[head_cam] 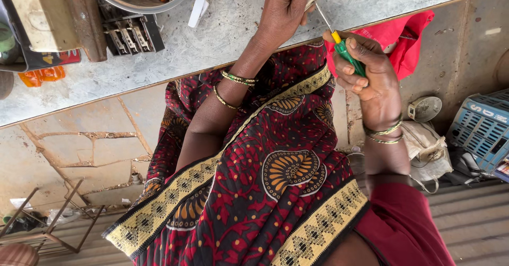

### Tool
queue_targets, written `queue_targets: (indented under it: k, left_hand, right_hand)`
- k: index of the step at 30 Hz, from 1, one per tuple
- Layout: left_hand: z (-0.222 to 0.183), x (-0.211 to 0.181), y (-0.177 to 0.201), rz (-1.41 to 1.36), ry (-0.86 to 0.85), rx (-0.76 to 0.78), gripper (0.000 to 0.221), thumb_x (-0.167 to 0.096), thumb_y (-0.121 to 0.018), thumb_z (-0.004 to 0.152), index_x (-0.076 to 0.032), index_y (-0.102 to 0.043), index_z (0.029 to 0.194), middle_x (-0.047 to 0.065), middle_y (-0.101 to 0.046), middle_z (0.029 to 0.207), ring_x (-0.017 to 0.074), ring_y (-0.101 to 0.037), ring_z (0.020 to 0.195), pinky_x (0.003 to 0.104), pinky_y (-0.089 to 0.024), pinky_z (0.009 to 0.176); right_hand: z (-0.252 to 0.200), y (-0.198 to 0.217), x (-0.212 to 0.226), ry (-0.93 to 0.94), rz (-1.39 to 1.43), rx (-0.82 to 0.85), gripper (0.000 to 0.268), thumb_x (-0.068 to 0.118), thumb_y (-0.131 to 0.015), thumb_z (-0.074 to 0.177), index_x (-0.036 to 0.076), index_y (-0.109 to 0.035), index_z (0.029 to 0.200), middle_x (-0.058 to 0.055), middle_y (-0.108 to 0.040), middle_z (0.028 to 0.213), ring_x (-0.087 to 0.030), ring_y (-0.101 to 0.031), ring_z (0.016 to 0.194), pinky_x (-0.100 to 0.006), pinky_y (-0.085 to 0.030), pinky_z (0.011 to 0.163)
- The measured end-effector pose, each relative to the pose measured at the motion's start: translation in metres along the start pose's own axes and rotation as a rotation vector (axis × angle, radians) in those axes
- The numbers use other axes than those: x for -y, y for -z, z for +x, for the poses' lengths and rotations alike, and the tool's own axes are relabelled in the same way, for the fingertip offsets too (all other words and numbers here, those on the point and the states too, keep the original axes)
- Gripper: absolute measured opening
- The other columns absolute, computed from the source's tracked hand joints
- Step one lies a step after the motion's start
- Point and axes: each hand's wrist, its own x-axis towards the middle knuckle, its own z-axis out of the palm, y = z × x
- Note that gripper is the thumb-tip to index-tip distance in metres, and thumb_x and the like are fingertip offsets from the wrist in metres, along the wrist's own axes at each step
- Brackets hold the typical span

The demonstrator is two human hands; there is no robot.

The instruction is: The person disassembles a small electrical component by unscrewing fasteners with a screwdriver and tapping the casing with a hammer on a table cluttered with various tools and scraps.

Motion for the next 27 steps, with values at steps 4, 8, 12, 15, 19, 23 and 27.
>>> queue_targets:
  k: [4, 8, 12, 15, 19, 23, 27]
  left_hand:
    - [-0.004, 0.004, 0.001, 0.059, 0.164, 0.001, 0.035, -0.025, -0.050, 0.111, -0.002, -0.073, 0.099, 0.003, -0.062, 0.060, 0.0067, -0.059, 0.044, 0.025, -0.044, 0.042]
    - [0.004, 0.003, -0.005, 0.263, -0.125, -0.123, 0.035, -0.025, -0.051, 0.111, 0.002, -0.070, 0.101, 0.016, -0.073, 0.083, 0.0204, -0.070, 0.067, 0.034, -0.053, 0.059]
    - [0.004, -0.031, -0.003, 0.265, 0.038, -0.147, 0.035, -0.025, -0.055, 0.109, 0.002, -0.068, 0.092, 0.018, -0.067, 0.074, 0.0247, -0.065, 0.060, 0.037, -0.052, 0.059]
    - [0.003, -0.041, -0.001, 0.245, 0.091, -0.141, 0.035, -0.025, -0.054, 0.108, 0.002, -0.070, 0.091, 0.017, -0.067, 0.069, 0.0235, -0.064, 0.054, 0.037, -0.050, 0.055]
    - [-0.002, -0.048, 0.000, 0.283, -0.034, -0.088, 0.035, -0.025, -0.053, 0.109, 0.000, -0.071, 0.091, 0.017, -0.068, 0.073, 0.0226, -0.064, 0.054, 0.037, -0.050, 0.055]
    - [-0.003, -0.054, 0.000, 0.303, -0.193, -0.099, 0.036, -0.026, -0.053, 0.111, 0.001, -0.066, 0.092, 0.016, -0.070, 0.078, 0.0274, -0.070, 0.065, 0.038, -0.053, 0.057]
    - [-0.004, -0.050, 0.000, 0.333, -0.051, -0.086, 0.037, -0.027, -0.055, 0.107, -0.001, -0.064, 0.083, 0.013, -0.070, 0.071, 0.0278, -0.070, 0.057, 0.040, -0.052, 0.054]
  right_hand:
    - [0.000, 0.007, 0.009, 0.007, -0.165, -0.025, 0.044, 0.027, -0.057, 0.110, -0.004, -0.061, 0.141, 0.001, -0.051, 0.071, -0.002, -0.037, 0.045, -0.018, -0.031, 0.042]
    - [0.008, 0.019, 0.003, 0.176, -0.663, -0.236, 0.025, 0.017, -0.068, 0.111, -0.009, -0.068, 0.115, 0.000, -0.058, 0.080, -0.004, -0.046, 0.060, -0.021, -0.037, 0.050]
    - [-0.003, -0.014, -0.008, 0.803, -1.365, -0.208, 0.035, 0.005, -0.070, 0.102, 0.002, -0.069, 0.137, -0.009, -0.072, 0.117, -0.003, -0.063, 0.096, -0.023, -0.055, 0.079]
    - [-0.005, -0.023, -0.002, 0.656, -1.488, -0.357, 0.037, 0.010, -0.076, 0.095, 0.008, -0.072, 0.133, -0.001, -0.076, 0.092, -0.006, -0.048, 0.064, -0.024, -0.045, 0.056]
    - [0.002, 0.001, 0.006, 0.357, -0.875, -0.220, 0.046, 0.015, -0.072, 0.094, 0.009, -0.068, 0.139, 0.002, -0.061, 0.074, -0.003, -0.047, 0.058, -0.022, -0.039, 0.048]
    - [0.006, 0.016, -0.001, 0.085, -0.704, -0.150, 0.030, 0.027, -0.065, 0.100, -0.003, -0.070, 0.101, 0.002, -0.057, 0.069, -0.006, -0.050, 0.053, -0.023, -0.038, 0.043]
    - [0.005, 0.002, 0.002, 0.045, -0.817, -0.252, 0.035, 0.034, -0.064, 0.096, -0.001, -0.068, 0.097, -0.002, -0.052, 0.058, -0.008, -0.038, 0.040, -0.023, -0.028, 0.036]
